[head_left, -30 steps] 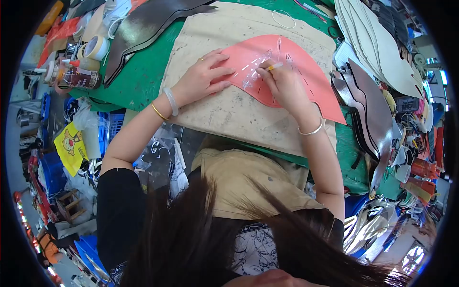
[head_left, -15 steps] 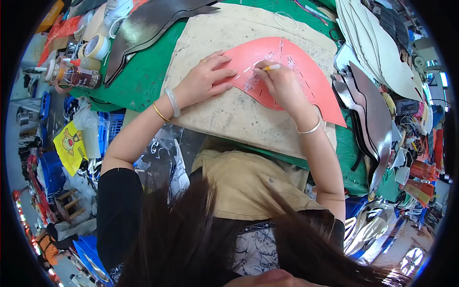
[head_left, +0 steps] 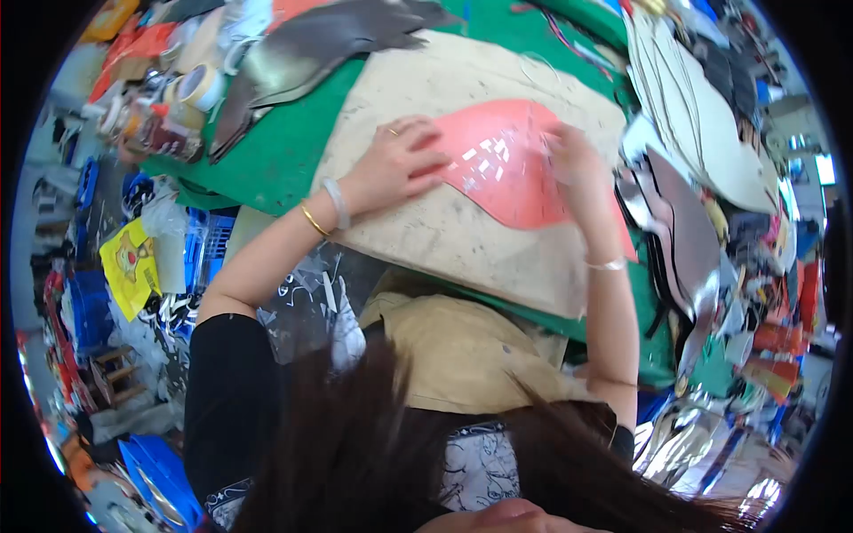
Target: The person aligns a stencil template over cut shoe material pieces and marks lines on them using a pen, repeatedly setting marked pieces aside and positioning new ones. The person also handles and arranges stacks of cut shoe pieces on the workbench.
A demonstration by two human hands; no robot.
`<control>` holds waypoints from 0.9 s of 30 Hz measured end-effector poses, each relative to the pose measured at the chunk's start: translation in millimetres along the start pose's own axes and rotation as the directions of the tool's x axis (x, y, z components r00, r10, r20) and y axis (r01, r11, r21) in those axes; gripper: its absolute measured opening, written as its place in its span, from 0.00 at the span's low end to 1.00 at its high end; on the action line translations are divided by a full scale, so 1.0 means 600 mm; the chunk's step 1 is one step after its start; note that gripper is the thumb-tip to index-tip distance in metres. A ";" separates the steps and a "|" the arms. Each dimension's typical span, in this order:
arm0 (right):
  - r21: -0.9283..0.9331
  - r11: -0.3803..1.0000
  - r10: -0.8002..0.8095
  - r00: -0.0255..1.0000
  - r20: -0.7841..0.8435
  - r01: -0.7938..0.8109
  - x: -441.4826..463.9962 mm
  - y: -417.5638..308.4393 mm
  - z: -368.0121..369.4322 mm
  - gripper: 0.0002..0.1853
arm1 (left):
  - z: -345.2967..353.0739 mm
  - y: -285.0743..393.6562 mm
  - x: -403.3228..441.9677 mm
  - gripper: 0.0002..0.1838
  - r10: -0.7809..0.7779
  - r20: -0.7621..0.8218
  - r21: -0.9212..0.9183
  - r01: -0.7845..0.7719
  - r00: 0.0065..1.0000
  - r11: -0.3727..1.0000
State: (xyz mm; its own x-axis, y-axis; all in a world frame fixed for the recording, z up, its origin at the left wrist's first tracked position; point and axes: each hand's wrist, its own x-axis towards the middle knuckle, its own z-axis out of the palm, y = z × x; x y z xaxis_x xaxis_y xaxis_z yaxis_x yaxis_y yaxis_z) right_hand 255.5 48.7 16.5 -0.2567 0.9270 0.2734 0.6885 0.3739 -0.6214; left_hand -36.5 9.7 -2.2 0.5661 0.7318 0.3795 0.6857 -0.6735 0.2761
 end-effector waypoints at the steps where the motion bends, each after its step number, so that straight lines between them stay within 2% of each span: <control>1: -0.267 0.956 -0.126 0.992 0.008 0.123 -0.002 0.057 -0.032 0.22 | 0.000 0.004 -0.003 0.16 0.004 -0.034 0.088 -0.001 0.999 0.996; 2: -0.517 0.827 -0.249 0.968 0.015 0.221 -0.005 0.113 -0.064 0.25 | -0.004 0.012 -0.006 0.16 -0.041 0.016 0.111 0.039 0.999 0.993; 4: -0.524 0.849 0.134 0.987 0.084 -0.070 -0.031 0.093 -0.103 0.28 | -0.011 0.026 -0.002 0.16 -0.122 0.127 0.141 0.104 0.984 0.985; 7: -0.294 0.942 0.208 0.969 0.131 -0.162 -0.035 0.075 -0.121 0.24 | -0.035 0.040 0.023 0.13 -0.100 0.247 0.124 0.071 0.964 0.990; 10: -0.145 0.987 0.076 0.997 0.031 -0.071 -0.044 0.037 -0.128 0.20 | -0.055 -0.033 0.060 0.13 -0.167 0.213 -0.275 0.224 0.963 0.935; 11: -0.121 0.992 0.019 0.999 -0.049 -0.024 -0.052 0.026 -0.130 0.15 | -0.069 -0.066 0.073 0.13 -0.295 0.046 -0.280 0.296 0.954 0.913; 12: -0.050 0.996 0.066 0.997 -0.039 -0.068 -0.059 -0.003 -0.134 0.14 | -0.085 -0.105 0.084 0.13 -0.404 -0.114 -0.302 0.356 0.908 0.885; 13: 0.016 0.991 0.131 0.991 -0.043 -0.130 -0.074 -0.043 -0.149 0.14 | -0.084 -0.163 0.081 0.18 -0.366 -0.180 -0.129 0.347 0.913 0.929; 14: 0.076 0.976 0.209 0.976 -0.064 -0.204 -0.094 -0.074 -0.171 0.13 | -0.102 -0.179 0.086 0.22 -0.404 -0.099 -0.025 0.404 0.909 0.914; 15: 0.108 0.978 0.195 0.971 -0.139 -0.181 -0.110 -0.092 -0.191 0.13 | -0.082 -0.249 0.067 0.28 -0.327 -0.111 0.116 0.339 0.939 0.934; 16: 0.127 0.978 0.188 0.956 -0.226 -0.163 -0.123 -0.095 -0.219 0.14 | -0.064 -0.303 0.051 0.32 -0.339 -0.152 0.285 0.370 0.928 0.884; 17: 0.167 0.971 0.210 0.942 -0.262 -0.170 -0.137 -0.075 -0.252 0.12 | -0.047 -0.357 0.029 0.34 -0.310 -0.248 0.303 0.377 0.918 0.875; 18: 0.160 0.971 0.227 0.899 -0.376 -0.178 -0.154 -0.056 -0.288 0.12 | -0.045 -0.401 0.024 0.36 -0.315 -0.120 0.319 0.337 0.942 0.886; 19: 0.155 0.972 0.229 0.852 -0.471 -0.175 -0.169 -0.035 -0.323 0.11 | -0.040 -0.422 0.003 0.39 -0.249 -0.151 0.484 0.291 0.957 0.825; 20: 0.333 0.923 0.337 0.824 -0.455 -0.193 -0.191 0.011 -0.364 0.09 | -0.039 -0.418 -0.005 0.40 -0.359 -0.130 0.483 0.375 0.924 0.791; 21: 0.499 0.844 0.440 0.786 -0.434 -0.197 -0.215 0.056 -0.405 0.08 | -0.029 -0.429 -0.008 0.37 -0.438 -0.105 0.342 0.446 0.893 0.827; 22: 0.625 0.756 0.532 0.735 -0.419 -0.191 -0.237 0.089 -0.437 0.07 | -0.040 -0.408 -0.006 0.32 -0.541 -0.030 0.324 0.520 0.840 0.790; 23: 0.631 0.745 0.574 0.690 -0.441 -0.217 -0.263 0.131 -0.466 0.08 | -0.053 -0.363 0.010 0.27 -0.560 -0.016 0.467 0.501 0.828 0.729; 24: 0.582 0.749 0.614 0.663 -0.429 -0.317 -0.293 0.177 -0.496 0.08 | -0.046 -0.382 0.014 0.26 -0.506 -0.040 0.384 0.480 0.862 0.788; 26: 0.276 0.784 0.612 0.618 -0.493 -0.556 -0.356 0.279 -0.526 0.10 | -0.033 -0.434 0.006 0.23 -0.413 -0.101 0.218 0.425 0.905 0.879; 27: 0.090 0.793 0.547 0.640 -0.539 -0.603 -0.369 0.290 -0.530 0.10 | -0.037 -0.415 0.016 0.21 -0.393 -0.184 0.198 0.425 0.901 0.883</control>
State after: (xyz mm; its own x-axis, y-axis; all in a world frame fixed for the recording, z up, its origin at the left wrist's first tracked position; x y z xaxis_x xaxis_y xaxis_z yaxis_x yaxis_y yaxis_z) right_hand 647.6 -100.5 81.2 0.5785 0.7823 0.2308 0.6397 -0.2597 -0.7234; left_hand -211.9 182.3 -47.6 0.1564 0.9047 0.3962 0.9370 -0.2628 0.2303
